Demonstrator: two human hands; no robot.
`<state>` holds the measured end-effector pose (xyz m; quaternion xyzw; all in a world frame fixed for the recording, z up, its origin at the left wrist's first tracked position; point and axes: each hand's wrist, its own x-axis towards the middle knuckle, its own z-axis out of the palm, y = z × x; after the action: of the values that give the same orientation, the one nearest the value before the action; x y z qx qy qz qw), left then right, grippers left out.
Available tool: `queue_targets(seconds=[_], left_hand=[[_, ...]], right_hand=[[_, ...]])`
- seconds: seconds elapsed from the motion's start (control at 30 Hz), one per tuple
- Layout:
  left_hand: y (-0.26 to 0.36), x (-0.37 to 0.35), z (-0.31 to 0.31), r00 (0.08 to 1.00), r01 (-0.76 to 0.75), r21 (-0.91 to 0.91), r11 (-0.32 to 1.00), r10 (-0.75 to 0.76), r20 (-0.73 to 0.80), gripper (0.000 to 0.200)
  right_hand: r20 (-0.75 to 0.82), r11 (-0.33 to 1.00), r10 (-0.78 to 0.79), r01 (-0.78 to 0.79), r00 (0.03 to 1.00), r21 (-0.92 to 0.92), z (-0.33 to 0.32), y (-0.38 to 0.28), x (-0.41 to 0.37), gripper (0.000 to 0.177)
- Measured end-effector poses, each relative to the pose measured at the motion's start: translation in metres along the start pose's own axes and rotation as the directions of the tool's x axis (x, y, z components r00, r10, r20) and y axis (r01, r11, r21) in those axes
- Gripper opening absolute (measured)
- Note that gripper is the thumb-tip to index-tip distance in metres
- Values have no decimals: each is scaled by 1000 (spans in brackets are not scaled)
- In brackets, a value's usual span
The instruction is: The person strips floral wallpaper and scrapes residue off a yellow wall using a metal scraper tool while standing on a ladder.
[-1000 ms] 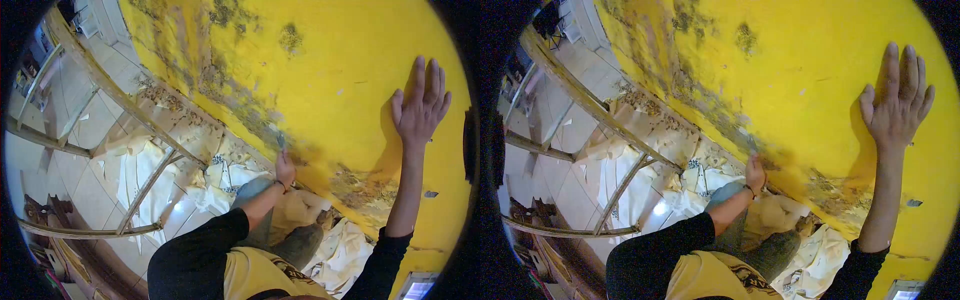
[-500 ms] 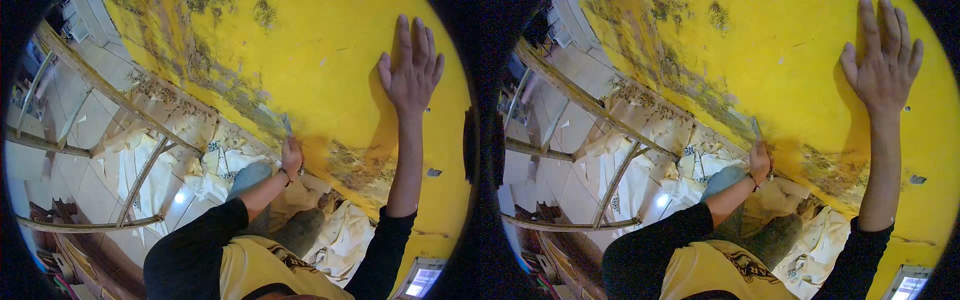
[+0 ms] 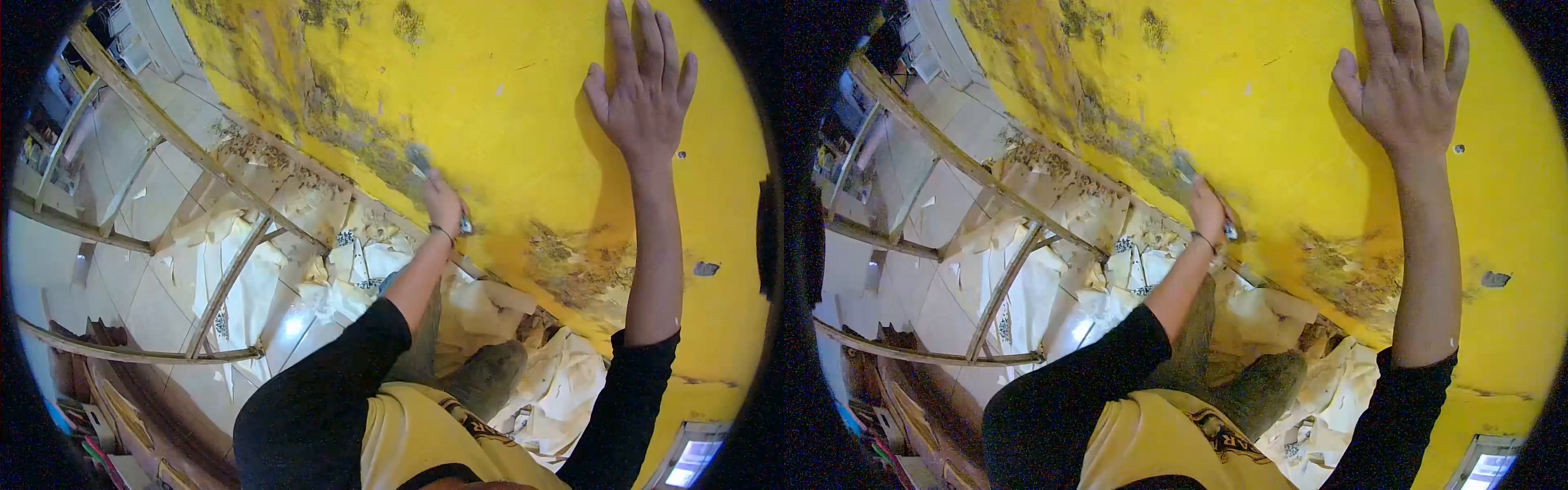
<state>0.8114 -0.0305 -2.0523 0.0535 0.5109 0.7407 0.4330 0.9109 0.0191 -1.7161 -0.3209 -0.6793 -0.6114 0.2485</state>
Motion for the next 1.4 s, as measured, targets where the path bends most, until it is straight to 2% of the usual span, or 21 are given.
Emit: queue_targets(seconds=[0.07,0.13,0.2,0.33,0.37,0.4,0.43,0.53,0.67,0.73,0.8,0.87,0.93,1.0,1.03,1.07,1.13,1.2,1.27,1.3,1.4], left_hand=[[10,10,-4,991,-107,-86,990,99,-92,49],[5,-15,-9,991,-130,-32,991,129,-20,49],[-4,-38,-2,998,-58,92,994,58,7,51],[15,14,-8,989,-147,-82,986,146,-18,50],[18,27,-9,998,-40,-189,981,30,-53,48],[20,19,-7,998,-43,-190,981,34,-52,48],[22,4,-2,997,-74,-130,989,72,-23,49],[6,-24,4,988,-151,16,988,150,37,48],[12,14,-2,997,-63,-77,995,65,31,48],[19,23,-3,999,33,-240,970,-36,-9,49],[15,7,-6,999,10,-174,985,-4,36,52],[22,-10,-7,999,30,8,1000,-31,45,57],[50,14,-20,998,-10,-25,1000,11,55,61],[73,48,-29,977,203,-294,934,-211,7,62],[74,56,-31,991,101,-295,950,-122,-53,63],[67,54,-35,991,98,-298,950,-120,-57,63],[71,27,-37,999,37,-91,995,-34,41,64],[79,37,-48,997,67,-113,991,-62,43,64],[100,67,-62,984,178,-106,978,-179,2,63],[106,79,-61,980,190,-211,959,-200,-22,63],[95,72,-64,992,120,-102,988,-116,38,62]], right_hand=[[-84,998,5,0,996,66,4,-3,0,84],[-178,991,23,1,984,132,3,-3,1,85],[8,999,5,-5,1000,45,-1,0,0,85],[-89,989,25,-12,996,144,-1,-3,-1,86],[-50,993,18,-12,999,115,-1,-2,-1,85],[-13,996,11,-9,1000,90,-1,-1,-1,85],[-125,961,52,-15,991,276,1,1,-2,69],[-98,965,53,-26,994,262,2,2,-1,73],[-129,960,50,-12,990,278,6,3,-2,74],[-145,956,49,-5,988,292,6,2,-3,75],[-129,961,59,-22,990,276,2,2,-1,75],[-98,962,51,-22,994,273,4,3,-3,75],[-92,962,47,-20,995,274,3,2,-3,75],[-94,964,40,-14,995,264,3,5,-2,74],[-96,962,43,-15,994,272,4,4,-3,75],[-100,959,45,-15,994,283,5,4,-3,75],[-97,963,44,-16,994,271,4,4,-2,75],[-81,966,39,-17,996,257,4,3,-2,75],[-102,966,45,-17,994,259,3,3,-3,75],[-105,967,42,-14,994,255,2,4,-3,75],[-94,963,45,-18,995,268,0,3,-1,74]])
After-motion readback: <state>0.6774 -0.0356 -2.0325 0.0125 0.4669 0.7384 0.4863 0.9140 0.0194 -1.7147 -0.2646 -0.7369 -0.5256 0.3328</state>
